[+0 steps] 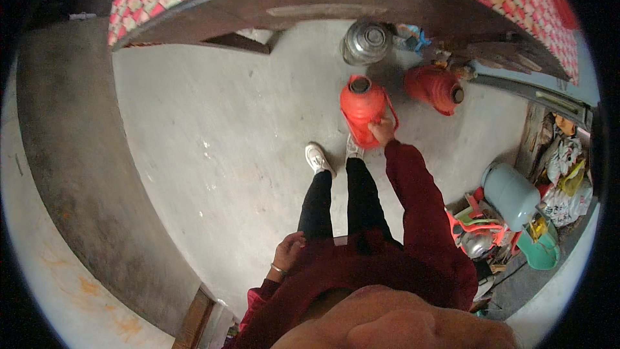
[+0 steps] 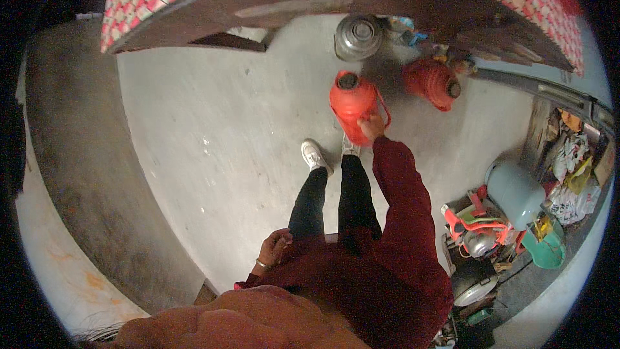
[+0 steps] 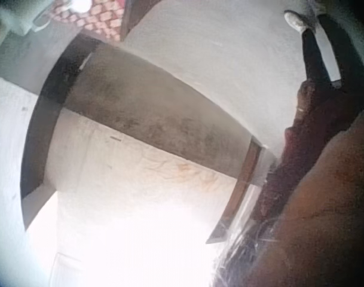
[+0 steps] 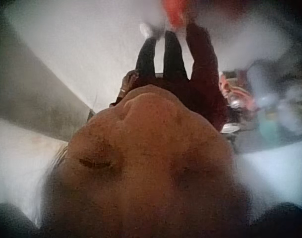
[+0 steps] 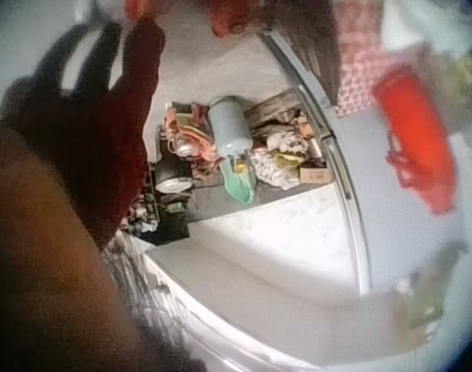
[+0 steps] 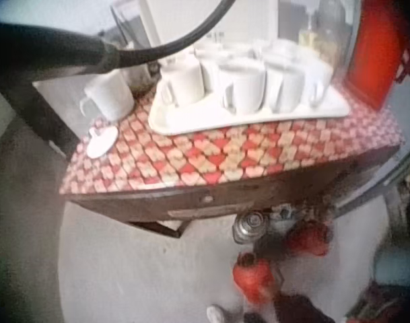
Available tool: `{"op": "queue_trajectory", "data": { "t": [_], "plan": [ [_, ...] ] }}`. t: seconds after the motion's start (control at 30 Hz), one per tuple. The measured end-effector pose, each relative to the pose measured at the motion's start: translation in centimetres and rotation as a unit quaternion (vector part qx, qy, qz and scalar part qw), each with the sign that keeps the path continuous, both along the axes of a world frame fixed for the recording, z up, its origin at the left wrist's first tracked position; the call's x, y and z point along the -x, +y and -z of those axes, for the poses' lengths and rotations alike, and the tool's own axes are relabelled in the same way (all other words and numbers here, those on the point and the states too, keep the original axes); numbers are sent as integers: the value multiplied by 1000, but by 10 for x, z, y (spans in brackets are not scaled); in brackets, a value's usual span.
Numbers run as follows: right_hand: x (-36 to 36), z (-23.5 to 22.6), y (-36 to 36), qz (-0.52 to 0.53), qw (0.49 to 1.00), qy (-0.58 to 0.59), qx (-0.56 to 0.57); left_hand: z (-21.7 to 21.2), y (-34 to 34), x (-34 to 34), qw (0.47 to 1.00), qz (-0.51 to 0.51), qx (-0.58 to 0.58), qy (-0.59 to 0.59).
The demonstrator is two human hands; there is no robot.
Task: The person adds small dried items to several cups using chopsticks, pours liquid from a plastic bottle into a container, retrieves a small plastic bag from a refrigerator, and handles a red thermos.
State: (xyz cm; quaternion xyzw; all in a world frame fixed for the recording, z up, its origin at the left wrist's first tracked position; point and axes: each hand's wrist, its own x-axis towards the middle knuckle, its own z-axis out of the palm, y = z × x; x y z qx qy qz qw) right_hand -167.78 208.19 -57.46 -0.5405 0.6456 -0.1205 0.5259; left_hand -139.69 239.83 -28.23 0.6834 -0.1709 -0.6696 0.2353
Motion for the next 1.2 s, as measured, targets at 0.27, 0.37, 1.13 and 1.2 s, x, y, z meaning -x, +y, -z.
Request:
{"op": "queue_trajectory", "data": {
  "t": [0.27,0.37,1.13,1.2],
  "plan": [
    [53,-176,66,3,1000,14,5,-52,-82,-3,980,113,131,-102],
    [65,-267,75,-2,998,29,-50,-88,-145,0,944,165,247,-145],
    [-5,-640,-40,23,991,-41,126,-333,-465,10,621,345,686,-156],
    [-25,-646,-52,61,991,-52,110,-335,-494,-7,621,350,694,-104]
  ]
}}
